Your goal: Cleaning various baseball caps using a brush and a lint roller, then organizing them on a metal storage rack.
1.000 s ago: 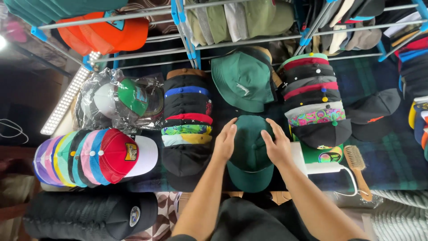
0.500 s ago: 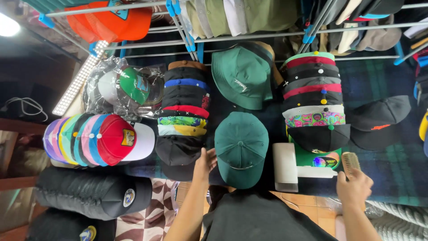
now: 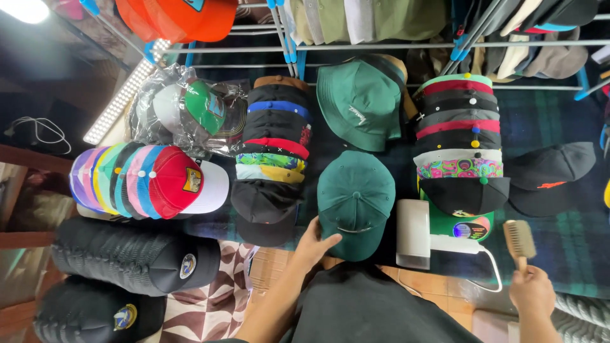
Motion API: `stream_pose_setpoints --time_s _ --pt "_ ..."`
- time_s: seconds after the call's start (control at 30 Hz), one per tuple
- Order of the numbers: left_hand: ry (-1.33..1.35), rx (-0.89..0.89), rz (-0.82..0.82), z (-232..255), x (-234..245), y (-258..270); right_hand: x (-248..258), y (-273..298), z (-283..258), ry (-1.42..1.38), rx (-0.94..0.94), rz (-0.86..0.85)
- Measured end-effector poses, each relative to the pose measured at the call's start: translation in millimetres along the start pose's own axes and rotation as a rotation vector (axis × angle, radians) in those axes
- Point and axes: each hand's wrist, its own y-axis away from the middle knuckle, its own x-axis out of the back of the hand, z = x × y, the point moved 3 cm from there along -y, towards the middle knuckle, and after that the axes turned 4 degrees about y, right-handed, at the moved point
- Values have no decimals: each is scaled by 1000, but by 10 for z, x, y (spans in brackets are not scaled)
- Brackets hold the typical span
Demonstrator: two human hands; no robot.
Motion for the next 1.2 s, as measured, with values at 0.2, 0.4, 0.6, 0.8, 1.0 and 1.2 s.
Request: stream_pose_setpoints --time_s 0.2,0.4,0.6,0.8,1.0,1.2 --pt "-161 46 59 135 -28 136 991 1113 -1069 -612 78 204" --pt "-230 73 101 63 42 81 1242 2267 -2536 -194 660 -60" --pt "-261 58 71 -72 112 -20 1075 1362 -3017 -377 1178 250" --pt "-224 41 9 -53 153 33 1696 2307 -3364 112 940 358" --pt "-245 -15 -21 -36 224 61 1551 1927 -3529 5 1155 410" --pt "-239 5 -26 8 227 86 1360 2717 -3762 181 1266 59"
